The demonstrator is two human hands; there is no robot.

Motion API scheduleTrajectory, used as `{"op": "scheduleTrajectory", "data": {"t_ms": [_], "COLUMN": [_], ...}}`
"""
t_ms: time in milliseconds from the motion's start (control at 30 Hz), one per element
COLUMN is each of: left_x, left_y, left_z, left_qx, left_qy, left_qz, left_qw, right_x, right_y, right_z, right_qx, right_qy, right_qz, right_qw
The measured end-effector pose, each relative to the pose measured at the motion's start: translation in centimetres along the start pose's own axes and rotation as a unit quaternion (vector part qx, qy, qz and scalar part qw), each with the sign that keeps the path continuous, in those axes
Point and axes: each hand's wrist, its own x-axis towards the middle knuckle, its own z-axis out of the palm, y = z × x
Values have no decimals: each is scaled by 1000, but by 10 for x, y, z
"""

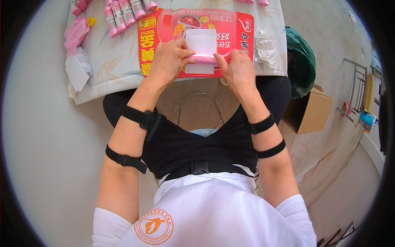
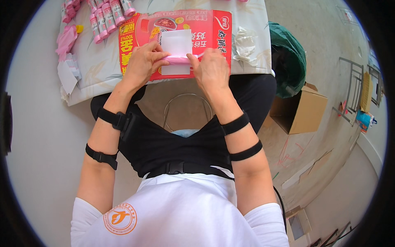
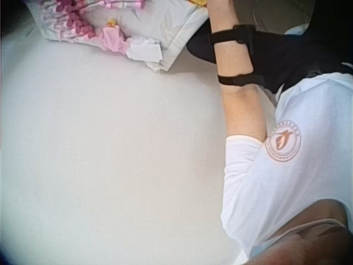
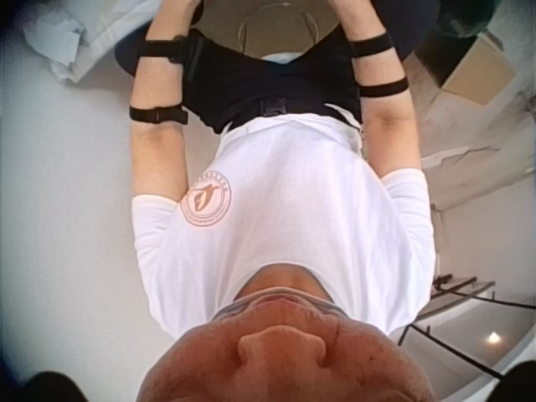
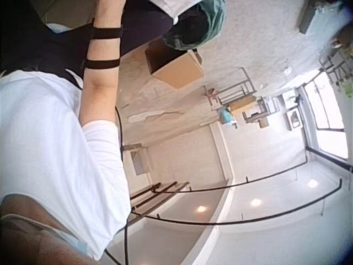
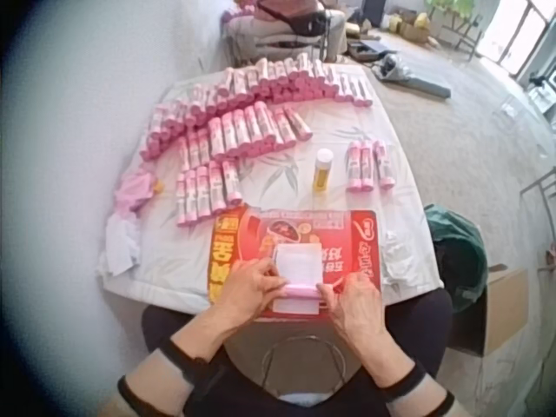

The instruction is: The recorder applies glue to a paper label and wraps it around a pink plastic tube.

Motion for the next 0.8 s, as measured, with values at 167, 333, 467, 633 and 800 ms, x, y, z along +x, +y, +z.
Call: {"op": "scheduleTrajectory", "data": {"t_ms": [167,333,467,633,800], "left_x": [8,17,13,11,32], "left_y": [-2,-5,3,-3,-22], "left_z": [-7,-9,-9,-12,-6], "left_qx": [61,24,-28,-41,-49], "left_qy": [-4,-41,-58,-82,-130], "left_qz": [25,-27,-67,-86,-84], "left_qw": [998,999,996,992,987], "right_x": [-39,-69,-66,-66,-56], "right_y": [-9,-32,-35,-60,-43], "right_z": [-11,11,13,4,6], "right_qx": [322,677,751,704,617], "right_qy": [-32,-9,20,71,18], "right_qz": [228,368,431,445,422], "right_qw": [918,637,499,549,664]}}
